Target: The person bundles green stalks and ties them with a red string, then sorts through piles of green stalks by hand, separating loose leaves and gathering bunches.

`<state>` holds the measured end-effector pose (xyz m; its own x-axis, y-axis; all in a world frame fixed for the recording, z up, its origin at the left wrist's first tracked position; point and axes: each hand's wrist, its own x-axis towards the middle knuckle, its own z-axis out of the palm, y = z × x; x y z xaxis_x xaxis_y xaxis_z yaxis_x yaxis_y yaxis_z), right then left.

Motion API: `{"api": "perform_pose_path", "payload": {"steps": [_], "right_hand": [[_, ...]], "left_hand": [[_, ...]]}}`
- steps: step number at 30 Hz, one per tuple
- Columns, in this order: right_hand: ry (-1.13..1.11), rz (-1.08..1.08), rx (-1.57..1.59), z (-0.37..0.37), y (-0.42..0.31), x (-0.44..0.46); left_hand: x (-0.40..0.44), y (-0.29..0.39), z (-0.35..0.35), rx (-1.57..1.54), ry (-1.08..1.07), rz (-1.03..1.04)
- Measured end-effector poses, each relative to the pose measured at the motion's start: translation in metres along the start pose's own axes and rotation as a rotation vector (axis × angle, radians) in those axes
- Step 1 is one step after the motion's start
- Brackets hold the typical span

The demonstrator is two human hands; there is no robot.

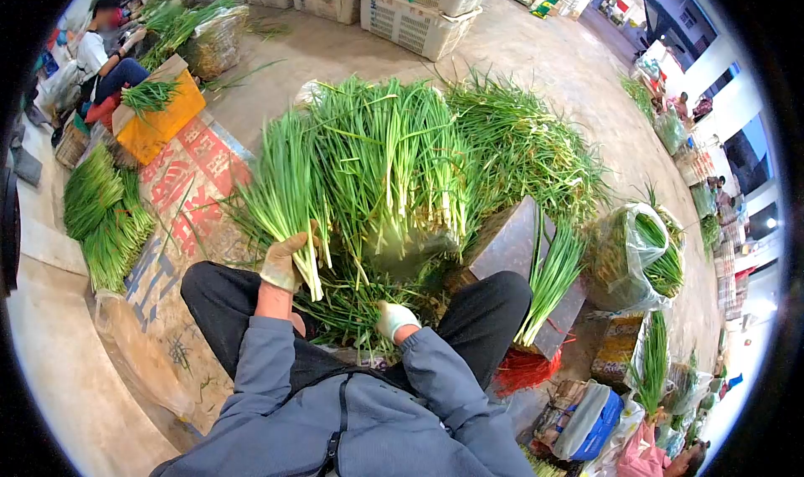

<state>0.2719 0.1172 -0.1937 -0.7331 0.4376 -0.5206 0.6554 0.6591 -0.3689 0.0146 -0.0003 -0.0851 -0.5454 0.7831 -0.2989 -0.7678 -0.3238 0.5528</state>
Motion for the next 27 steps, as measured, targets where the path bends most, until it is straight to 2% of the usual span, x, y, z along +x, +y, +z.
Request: {"api": "perform_pose_path", "payload": {"steps": [1,2,5,7,11,13,14,15,17,18,19,21,22,23,27], "right_hand": [[0.155,-0.041,0.154,-0.023,-0.021,-0.009],[0.228,-0.063,0.210,-0.040,-0.032,-0.009],[0.419,-0.119,0.404,-0.074,-0.047,-0.002],[0.487,-0.145,0.331,-0.087,-0.057,0.009],[0.393,-0.155,0.312,-0.108,-0.116,0.018],[0.494,-0.112,0.263,-0.090,-0.130,0.044],[0.387,-0.062,0.296,-0.087,-0.130,0.061],[0.333,-0.139,0.323,-0.075,-0.115,0.089],[0.128,-0.084,0.864,-0.088,-0.115,0.080],[0.000,-0.056,1.259,-0.092,-0.118,0.069],[-0.083,-0.056,1.378,-0.103,-0.122,0.051],[-0.068,-0.107,1.288,-0.107,-0.126,0.029],[-0.078,-0.109,1.313,-0.104,-0.127,0.026],[-0.072,-0.136,1.189,-0.106,-0.127,0.022],[-0.109,-0.179,1.105,-0.097,-0.130,0.025]], "left_hand": [[-0.002,0.005,0.001,0.012,-0.013,0.016],[-0.001,0.006,-0.001,0.041,-0.019,0.103],[0.002,0.013,0.004,-0.037,-0.111,0.150],[0.001,0.014,-0.003,-0.114,0.013,0.171],[0.008,0.021,-0.016,-0.101,0.111,0.205],[0.010,0.022,-0.020,-0.073,0.189,0.237],[0.008,0.022,-0.019,0.003,0.207,0.214],[0.005,0.023,-0.018,0.063,0.239,0.220],[0.015,0.014,-0.038,0.176,0.388,0.205],[0.016,0.013,-0.051,0.306,0.404,0.150],[0.012,0.012,-0.046,0.295,0.416,0.147],[0.004,0.008,-0.026,0.392,0.504,0.021],[0.011,0.000,-0.035,0.384,0.477,-0.006],[0.014,-0.003,-0.036,0.387,0.446,-0.066],[0.018,-0.015,-0.035,0.379,0.352,0.058]]}}
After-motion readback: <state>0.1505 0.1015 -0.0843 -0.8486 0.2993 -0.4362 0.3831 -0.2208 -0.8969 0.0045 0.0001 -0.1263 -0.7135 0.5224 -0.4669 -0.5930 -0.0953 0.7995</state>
